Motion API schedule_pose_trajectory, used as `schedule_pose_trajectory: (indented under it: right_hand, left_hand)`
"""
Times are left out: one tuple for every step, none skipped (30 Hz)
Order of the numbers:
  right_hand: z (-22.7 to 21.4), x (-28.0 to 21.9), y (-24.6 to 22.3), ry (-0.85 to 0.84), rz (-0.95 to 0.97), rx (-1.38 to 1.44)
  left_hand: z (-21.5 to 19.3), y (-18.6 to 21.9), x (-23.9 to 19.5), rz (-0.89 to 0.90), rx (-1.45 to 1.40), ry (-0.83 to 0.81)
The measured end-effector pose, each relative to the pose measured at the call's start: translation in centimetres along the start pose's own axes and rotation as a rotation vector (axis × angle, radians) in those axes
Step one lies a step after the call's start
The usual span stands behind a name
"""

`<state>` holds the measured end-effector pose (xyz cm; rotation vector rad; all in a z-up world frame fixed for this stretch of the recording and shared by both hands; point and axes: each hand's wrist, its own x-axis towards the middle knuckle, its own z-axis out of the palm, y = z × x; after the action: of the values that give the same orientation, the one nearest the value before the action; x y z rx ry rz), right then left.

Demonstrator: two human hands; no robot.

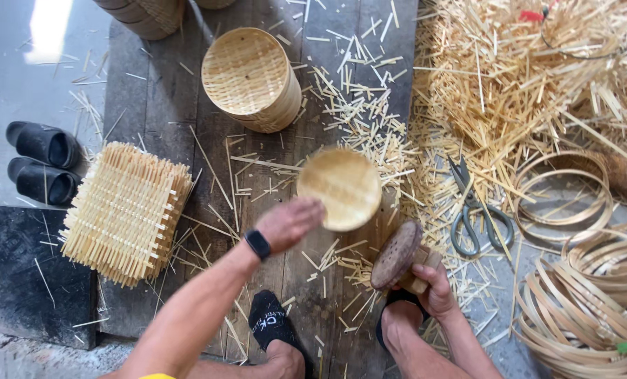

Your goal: The person assembles small round bamboo baskets by placing a pre-woven square mat over a circular wooden form, trimming the excess mat with shears, and then stacking the finished basket. The process is repeated for multiple units.

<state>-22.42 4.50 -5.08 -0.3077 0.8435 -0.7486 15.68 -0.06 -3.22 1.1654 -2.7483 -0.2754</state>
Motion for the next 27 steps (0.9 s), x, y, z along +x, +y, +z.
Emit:
schedule_pose_trajectory:
  right_hand:
    - [-0.1,0.0,0.1,0.004,0.01,0.0]
    - [-0.2,0.0,0.2,0.008,0.019,0.0]
    - [-0.3,0.1,0.2,0.008,0.014,-0.017]
    - [-0.4,0.2,0.2,0.008,0.009,-0.034]
    - [-0.6,0.2,0.3,0.011,0.003,-0.049]
    - [-0.7,0.2,0.4,0.018,0.003,-0.044]
    - [-0.9,0.2,0.6,0.026,0.004,-0.037]
    - [-1.1,0.2,0.7,0.033,0.005,-0.03]
    - [-1.2,0.1,0.9,0.035,0.01,-0.027]
    - [-1.4,0.1,1.1,0.037,0.015,-0.024]
    - [-1.6,0.2,1.2,0.04,0.02,-0.02]
    - [-1.9,0.4,1.2,0.048,0.017,-0.024]
    - [-2.2,0.4,1.4,0.058,0.016,-0.027]
    - [-2.4,0.4,1.5,0.068,0.015,-0.03]
    - [-2.7,0.4,1.6,0.069,0.031,-0.024]
    - [-2.9,0.5,1.7,0.069,0.046,-0.019]
    - [-3.1,0.4,1.9,0.07,0.061,-0.012]
    - [-3.3,0.4,2.0,0.067,0.055,-0.017]
    - [-3.4,0.5,2.1,0.063,0.049,-0.022]
    - [-3.6,0.5,2.1,0.059,0.043,-0.028]
    - [-3.6,0.5,2.1,0.067,0.054,-0.031]
    - [-3.7,0.5,2.1,0.075,0.065,-0.034]
    - [-3.7,0.5,2.2,0.085,0.073,-0.036]
    - [-3.7,0.5,2.1,0.079,0.074,-0.037]
    - [-3.6,0.5,2.1,0.072,0.074,-0.039]
    - [-3.4,0.5,1.9,0.065,0.073,-0.041]
    - [-3.2,0.4,1.7,0.072,0.073,-0.043]
  left_hand:
    - [-1.5,-2.2,0.9,-0.083,0.007,0.084]
    - [-3.2,-4.8,1.6,-0.165,0.015,0.168]
    - [-4.9,-7.2,2.3,-0.227,0.086,0.231]
    - [-6.5,-9.5,2.9,-0.29,0.156,0.294]
    - [-7.9,-11.4,3.5,-0.361,0.174,0.304]
    - [-9.0,-12.9,3.9,-0.432,0.19,0.314]
    - [-9.9,-13.9,4.2,-0.47,0.192,0.285]
    - [-10.7,-14.8,4.5,-0.509,0.193,0.255]
    - [-11.2,-15.2,4.6,-0.546,0.194,0.224]
    - [-11.5,-15.4,4.8,-0.571,0.17,0.206]
    - [-11.7,-15.5,5.0,-0.595,0.145,0.187]
    - [-11.8,-15.5,5.1,-0.618,0.12,0.169]
    - [-11.8,-15.4,5.1,-0.623,0.112,0.169]
    - [-11.7,-15.2,5.0,-0.629,0.103,0.17]
    - [-11.6,-15.2,5.0,-0.634,0.094,0.17]
    - [-11.5,-15.1,5.0,-0.64,0.095,0.153]
    - [-11.5,-15.1,4.9,-0.647,0.097,0.135]
    - [-11.4,-15.2,4.8,-0.653,0.099,0.117]
    - [-11.4,-15.2,4.7,-0.645,0.101,0.128]
    - [-11.4,-15.3,4.7,-0.637,0.104,0.139]
    - [-11.4,-15.2,4.6,-0.629,0.106,0.151]
    - [-11.4,-15.1,4.6,-0.651,0.113,0.132]
    - [-11.3,-15.0,4.8,-0.67,0.12,0.111]
    - [-11.2,-14.9,5.0,-0.688,0.126,0.091]
    - [-11.1,-14.7,5.2,-0.699,0.152,0.048]
    - [-11.0,-14.6,5.4,-0.709,0.179,0.006]
    - [-10.9,-14.4,5.5,-0.723,0.206,-0.037]
